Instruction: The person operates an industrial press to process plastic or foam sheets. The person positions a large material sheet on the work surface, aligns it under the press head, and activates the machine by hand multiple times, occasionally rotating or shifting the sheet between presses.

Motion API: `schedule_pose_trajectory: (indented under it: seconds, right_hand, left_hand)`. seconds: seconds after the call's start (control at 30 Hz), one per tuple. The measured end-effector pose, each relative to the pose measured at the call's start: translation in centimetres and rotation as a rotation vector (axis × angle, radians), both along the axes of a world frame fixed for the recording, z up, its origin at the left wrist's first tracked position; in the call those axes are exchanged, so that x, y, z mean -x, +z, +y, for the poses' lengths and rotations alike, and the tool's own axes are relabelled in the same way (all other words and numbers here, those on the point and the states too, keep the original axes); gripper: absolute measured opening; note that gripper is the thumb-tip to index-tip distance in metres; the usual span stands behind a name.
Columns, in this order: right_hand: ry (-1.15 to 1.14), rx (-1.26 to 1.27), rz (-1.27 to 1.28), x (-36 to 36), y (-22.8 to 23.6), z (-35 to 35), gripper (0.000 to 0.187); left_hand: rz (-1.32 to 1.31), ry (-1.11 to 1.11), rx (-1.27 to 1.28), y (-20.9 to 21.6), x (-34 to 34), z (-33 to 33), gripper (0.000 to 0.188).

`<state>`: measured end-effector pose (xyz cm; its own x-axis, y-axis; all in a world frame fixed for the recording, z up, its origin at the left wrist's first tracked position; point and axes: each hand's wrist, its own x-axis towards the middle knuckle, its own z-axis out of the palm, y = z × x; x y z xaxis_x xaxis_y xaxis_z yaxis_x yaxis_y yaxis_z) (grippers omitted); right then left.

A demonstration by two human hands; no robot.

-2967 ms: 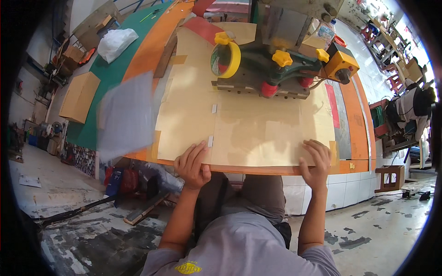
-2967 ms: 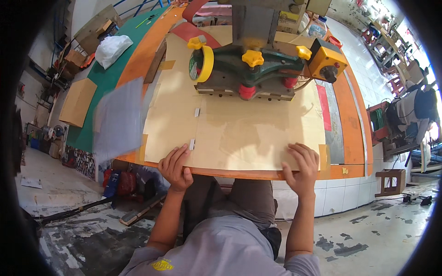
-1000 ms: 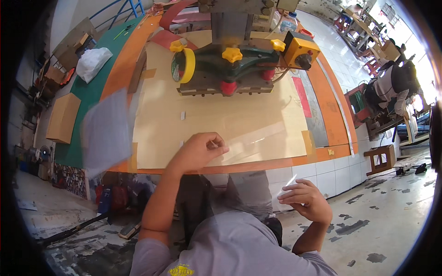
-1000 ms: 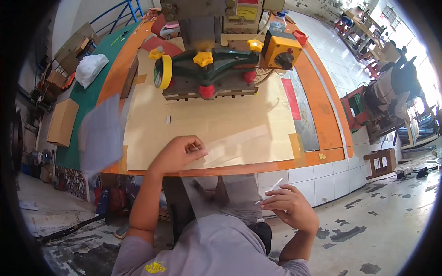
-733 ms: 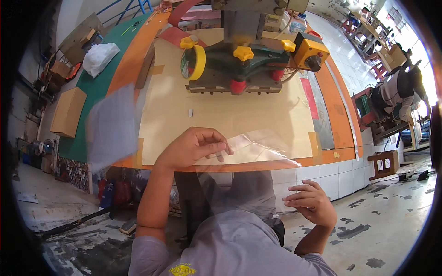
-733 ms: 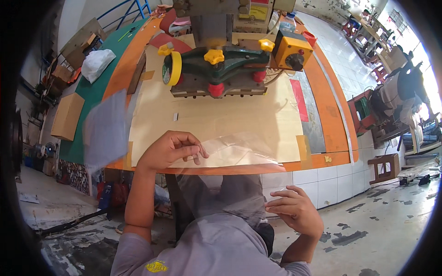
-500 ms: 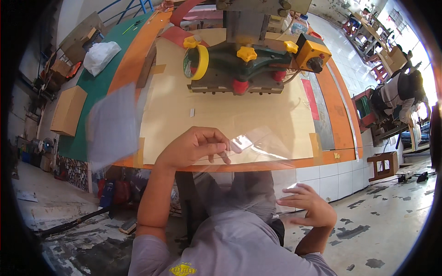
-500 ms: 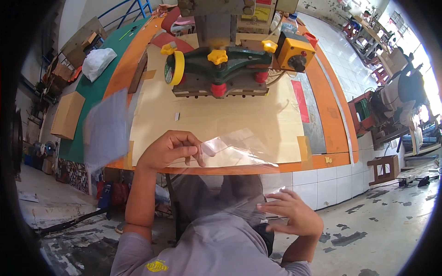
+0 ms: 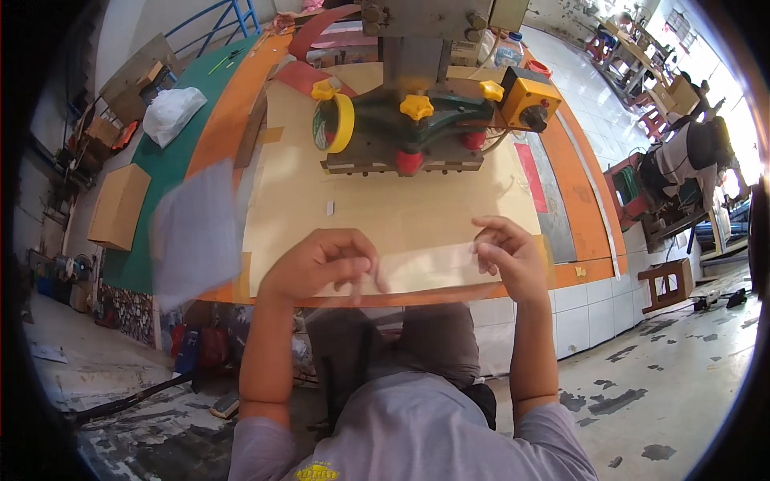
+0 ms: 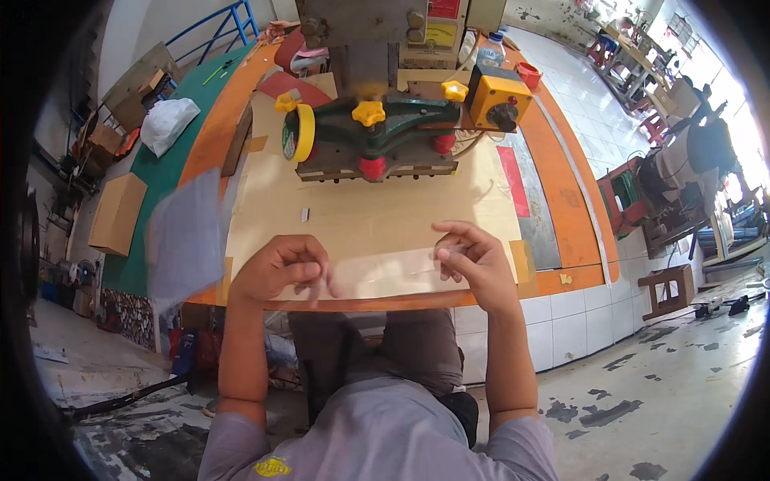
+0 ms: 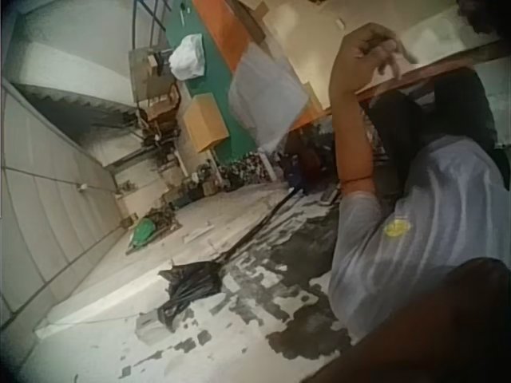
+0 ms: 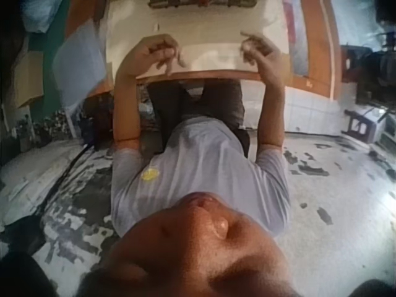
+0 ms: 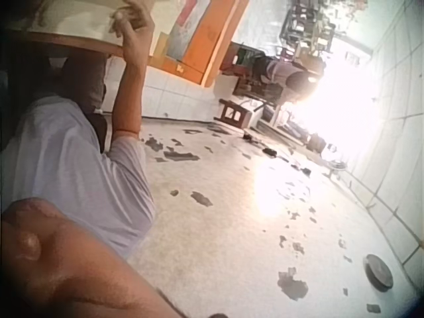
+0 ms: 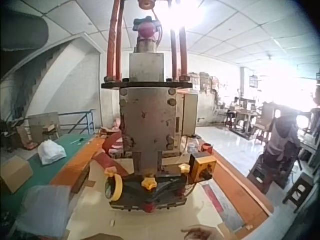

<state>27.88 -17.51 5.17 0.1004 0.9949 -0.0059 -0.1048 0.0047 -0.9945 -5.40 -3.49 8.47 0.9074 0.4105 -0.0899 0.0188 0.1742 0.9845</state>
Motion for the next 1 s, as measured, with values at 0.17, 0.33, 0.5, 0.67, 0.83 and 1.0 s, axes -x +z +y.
schedule_pose_trajectory:
  seconds: [0.17,0.33,0.5,0.67,0.83,1.0]
  right_hand:
    - [-0.341,-0.151,-0.069,1.0,1.8,-0.9,0.037]
    - [-0.406,-0.216,-0.097,0.8,3.6,-0.4,0.031]
    - [-0.443,-0.289,-0.17,0.2,5.5,0.5,0.024]
    - [-0.441,-0.289,-0.203,-0.7,6.2,1.4,0.021]
    - [-0.438,-0.286,-0.217,-1.4,6.1,2.1,0.02]
    - [-0.439,-0.267,-0.234,-1.8,5.6,2.5,0.02]
  left_hand:
    - [0.009,0.179,-0.042,-0.8,2.7,-0.2,0.017]
    - [-0.051,0.476,-0.079,-2.6,2.3,-0.8,0.019]
    - [-0.137,0.738,-0.183,-1.5,0.6,-0.6,0.015]
    - [-0.153,0.782,-0.211,-1.5,0.5,0.3,0.019]
    - [-0.165,0.831,-0.2,-1.3,0.6,0.6,0.019]
    - [-0.172,0.848,-0.193,-1.0,0.5,0.6,0.022]
